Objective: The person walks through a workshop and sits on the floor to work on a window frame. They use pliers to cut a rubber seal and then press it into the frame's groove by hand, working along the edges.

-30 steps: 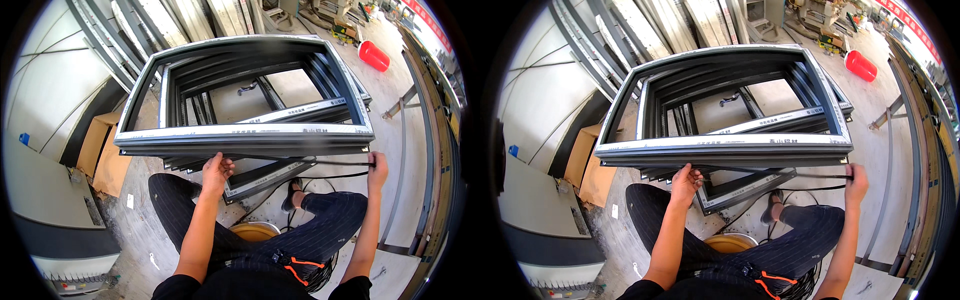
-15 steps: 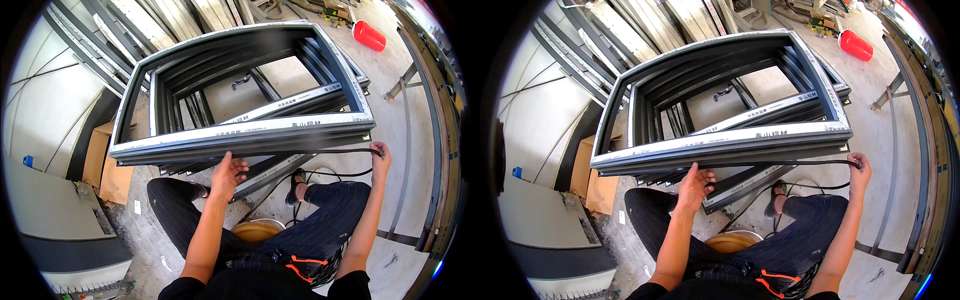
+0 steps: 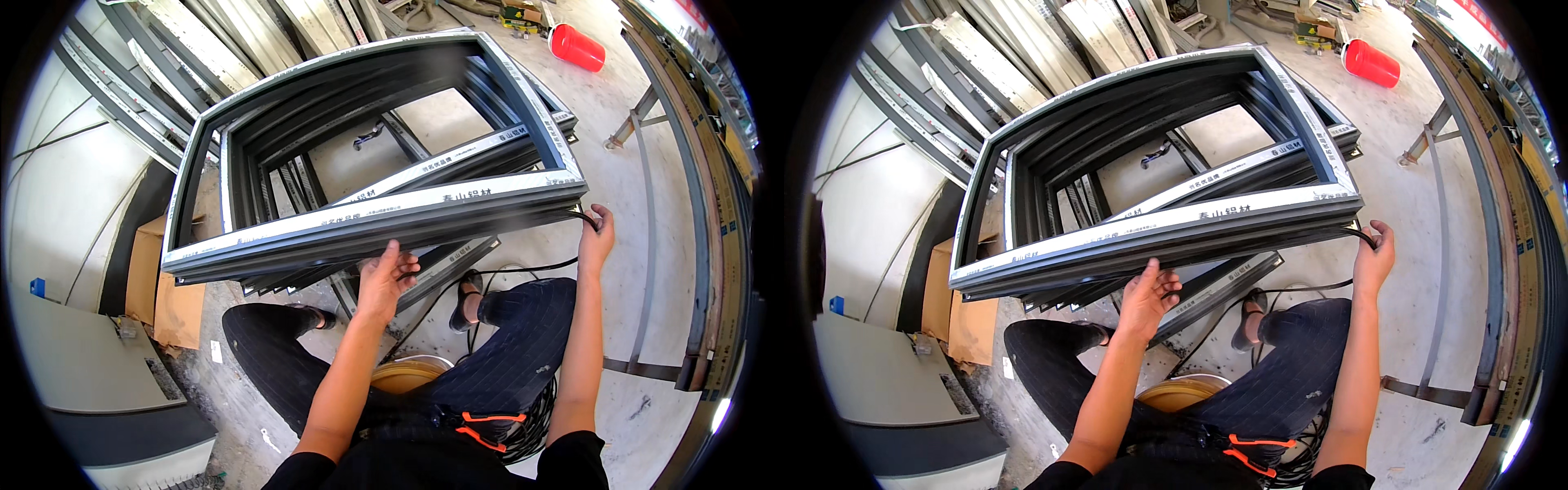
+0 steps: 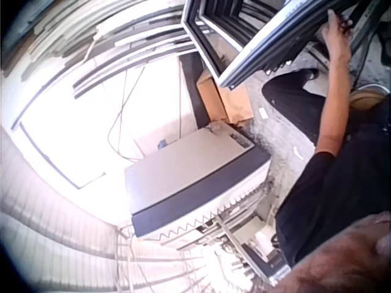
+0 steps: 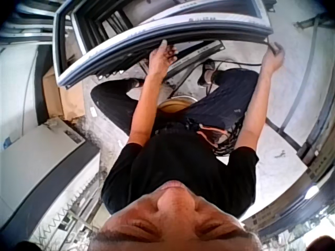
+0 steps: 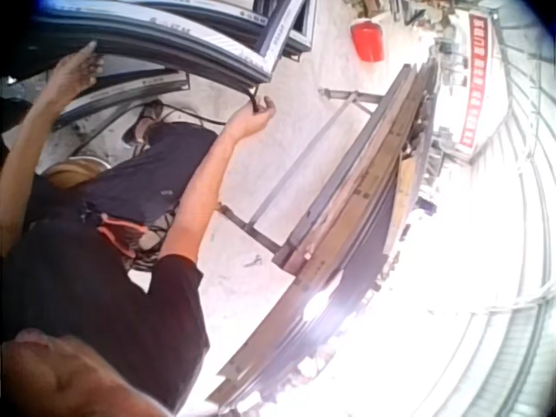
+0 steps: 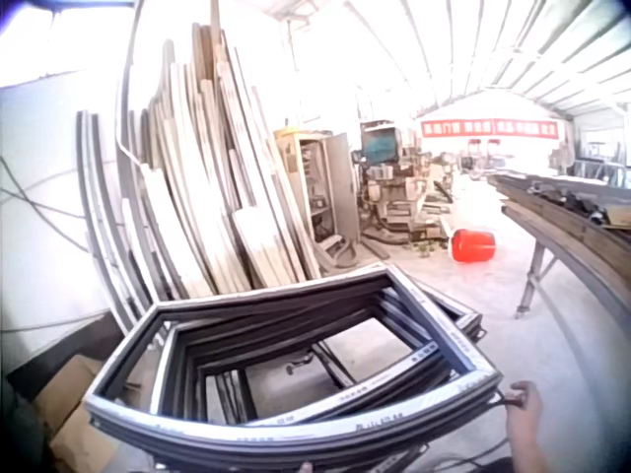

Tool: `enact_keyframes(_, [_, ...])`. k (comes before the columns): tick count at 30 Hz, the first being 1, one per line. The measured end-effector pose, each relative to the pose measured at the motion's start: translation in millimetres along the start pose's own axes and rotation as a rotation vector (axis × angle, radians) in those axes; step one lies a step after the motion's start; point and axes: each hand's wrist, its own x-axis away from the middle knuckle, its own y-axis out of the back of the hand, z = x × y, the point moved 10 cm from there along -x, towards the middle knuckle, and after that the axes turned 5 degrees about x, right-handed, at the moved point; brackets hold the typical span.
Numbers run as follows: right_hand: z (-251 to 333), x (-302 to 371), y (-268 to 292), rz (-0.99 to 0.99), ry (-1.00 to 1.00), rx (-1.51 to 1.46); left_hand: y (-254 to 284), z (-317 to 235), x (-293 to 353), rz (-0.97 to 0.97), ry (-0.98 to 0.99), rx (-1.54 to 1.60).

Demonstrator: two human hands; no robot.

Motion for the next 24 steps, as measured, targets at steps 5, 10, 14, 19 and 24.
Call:
enact_keyframes(5, [6.9,5.7,-4.4,0.023,-0.036,0.033,8.3,10.0,-13.6,0.051,-0.092,-0.016])
enact_keyframes(10, [0.9,0.2,-6.1,0.021,-0.004,-0.004,-15.6,19.9,-7.9,-0.001,-0.034,-0.005])
enact_keyframes(14, [-0.8,0.0,-12.0,0.045,-0.007,-0.003,-41.5,35.5,-17.4,0.12,-0.038,0.032])
enact_keyframes(19, [-0.9,-1.7,-10.9,0.046,0.027,0.053,-33.7,30.5,-17.1,0.132,-0.044,-0.029])
enact_keyframes(24, [-14.5,2.1,-18.6,0.138,-0.064,0.032,55.6,-20.9,-5.9,-0.09,-0.109,-0.212])
